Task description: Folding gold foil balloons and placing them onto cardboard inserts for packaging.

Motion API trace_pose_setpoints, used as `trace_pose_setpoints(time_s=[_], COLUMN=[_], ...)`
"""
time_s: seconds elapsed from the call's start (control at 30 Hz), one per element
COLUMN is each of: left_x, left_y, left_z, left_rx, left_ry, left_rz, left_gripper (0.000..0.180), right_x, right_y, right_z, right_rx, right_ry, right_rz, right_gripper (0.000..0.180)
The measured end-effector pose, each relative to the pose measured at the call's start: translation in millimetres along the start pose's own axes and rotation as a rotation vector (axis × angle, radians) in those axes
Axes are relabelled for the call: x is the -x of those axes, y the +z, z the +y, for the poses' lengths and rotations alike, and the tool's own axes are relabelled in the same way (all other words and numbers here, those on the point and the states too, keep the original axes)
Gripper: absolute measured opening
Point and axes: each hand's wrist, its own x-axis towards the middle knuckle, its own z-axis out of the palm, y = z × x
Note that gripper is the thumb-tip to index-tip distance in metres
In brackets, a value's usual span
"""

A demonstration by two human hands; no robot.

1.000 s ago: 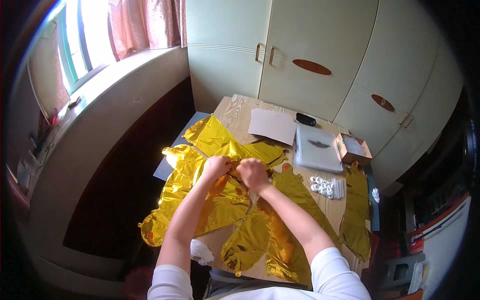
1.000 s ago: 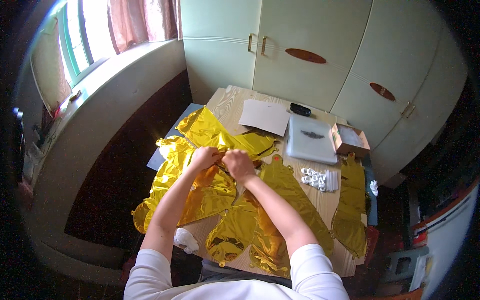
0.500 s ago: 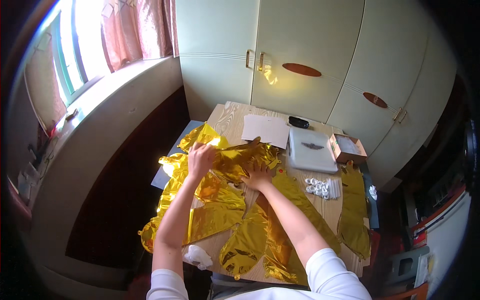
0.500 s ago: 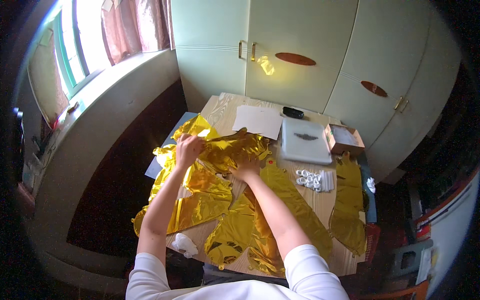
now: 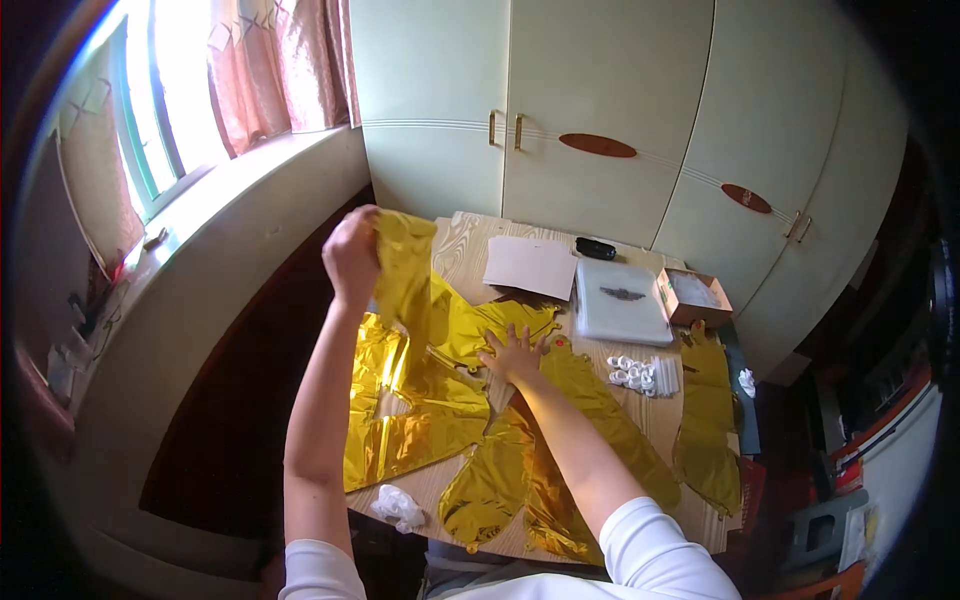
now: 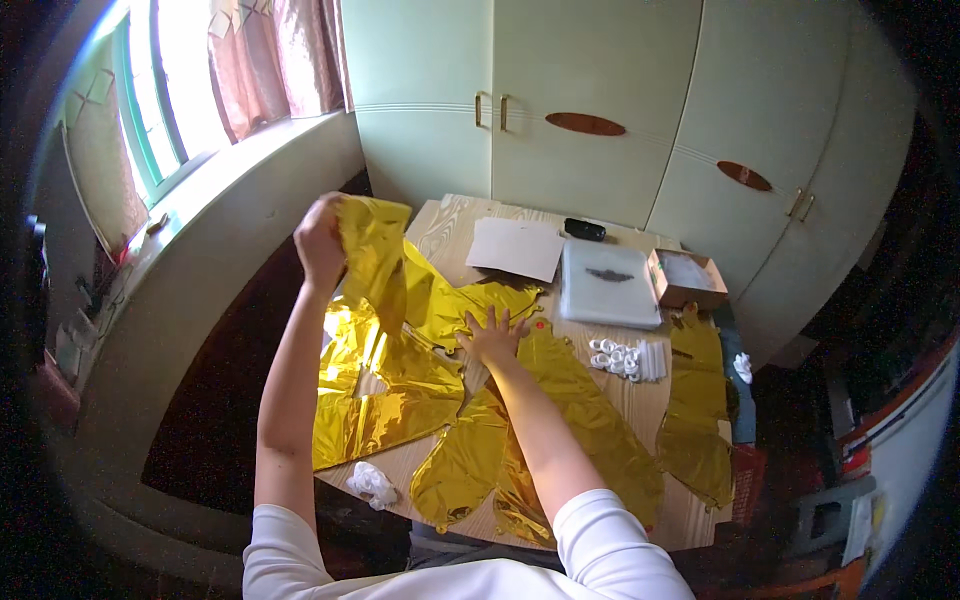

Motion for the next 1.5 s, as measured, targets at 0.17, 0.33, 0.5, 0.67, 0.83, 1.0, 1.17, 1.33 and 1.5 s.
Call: trace_pose_setpoints(time_s=[0.17,0.33,0.5,0.67,0.83,1.0,1.17,1.33,1.5], left_x=[-37.9,-36.4,-18.6,-6.6,-4.1,5.0,58.9,92.1,88.3], left_y=[-29.7,-37.2,-35.9,-26.6,-31.3,-29.6,-11.0,1.3,22.3], left_z=[18.9,62.1,115.1,158.8,182.2,198.4,196.4,203.9,211.5], left_rx=[0.305,-0.119,-0.272,-0.257,-0.089,0.002,0.382,0.341,0.202], left_ry=[-0.221,-0.057,0.023,0.070,0.097,-0.016,-0.314,-0.354,-0.167], left_rz=[0.089,-0.130,-0.328,-0.414,-0.338,-0.383,-0.481,-0.718,-0.744], left_gripper=[0.028,0.019,0.019,0.016,0.010,0.009,0.018,0.019,0.012], right_x=[3.5,34.3,132.7,173.7,173.3,208.1,250.6,295.3,320.8], right_y=[6.9,-5.5,-54.4,-63.1,-87.3,-147.9,-219.9,-249.3,-244.6], right_z=[1.2,-25.4,-68.4,-67.5,7.0,77.1,95.9,106.9,136.5], right_rx=[-0.026,-0.481,-0.918,-0.808,-0.683,-0.452,-0.325,-0.268,-0.232], right_ry=[-0.006,-0.345,-0.722,-0.606,-0.447,-0.456,-0.567,-0.542,-0.633], right_rz=[0.041,0.467,0.706,1.118,1.297,1.291,1.183,1.237,1.214], right_gripper=[0.078,0.108,0.128,0.111,0.025,0.016,0.014,0.018,0.028])
